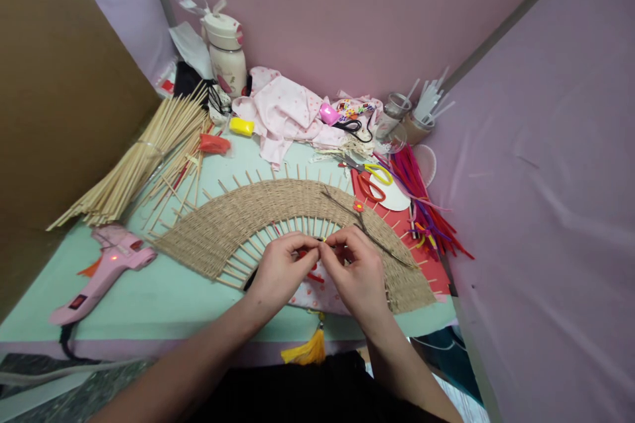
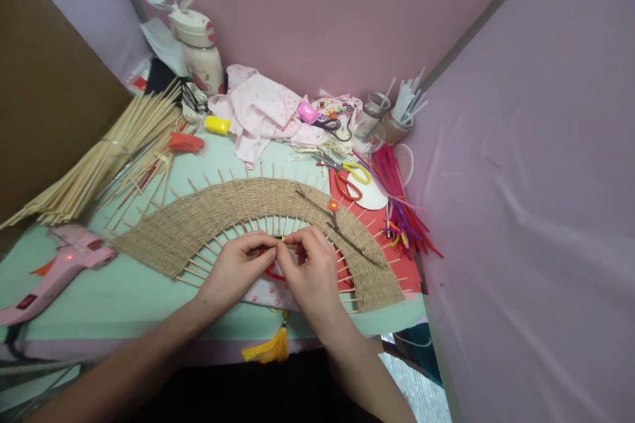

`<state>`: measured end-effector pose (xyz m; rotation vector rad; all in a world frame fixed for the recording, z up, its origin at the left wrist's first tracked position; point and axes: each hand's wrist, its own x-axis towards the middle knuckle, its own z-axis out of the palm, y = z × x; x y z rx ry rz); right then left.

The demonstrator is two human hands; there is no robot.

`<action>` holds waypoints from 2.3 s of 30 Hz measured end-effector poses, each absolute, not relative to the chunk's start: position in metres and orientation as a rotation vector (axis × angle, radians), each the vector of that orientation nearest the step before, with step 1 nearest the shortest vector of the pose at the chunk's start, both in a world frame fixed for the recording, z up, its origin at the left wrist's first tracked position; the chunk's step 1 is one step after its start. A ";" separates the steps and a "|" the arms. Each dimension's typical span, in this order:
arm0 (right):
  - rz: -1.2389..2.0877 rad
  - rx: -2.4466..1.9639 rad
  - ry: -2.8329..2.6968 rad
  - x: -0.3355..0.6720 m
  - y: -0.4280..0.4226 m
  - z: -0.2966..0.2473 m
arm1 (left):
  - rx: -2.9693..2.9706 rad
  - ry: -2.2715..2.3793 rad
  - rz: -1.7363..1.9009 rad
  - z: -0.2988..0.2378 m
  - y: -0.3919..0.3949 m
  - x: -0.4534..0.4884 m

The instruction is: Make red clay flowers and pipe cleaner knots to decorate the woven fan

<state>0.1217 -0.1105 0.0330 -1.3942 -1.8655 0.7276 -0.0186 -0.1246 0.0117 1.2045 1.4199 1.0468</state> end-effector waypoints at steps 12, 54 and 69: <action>0.769 -1.349 -1.837 0.123 -0.112 0.033 | 1.189 1.401 1.037 0.011 -0.126 -0.019; 0.941 -1.023 -1.753 0.137 -0.104 0.022 | 0.267 0.941 1.133 0.017 -0.124 -0.014; 1.226 -1.182 -1.441 0.132 -0.100 0.014 | 0.256 0.942 1.100 0.014 -0.122 -0.013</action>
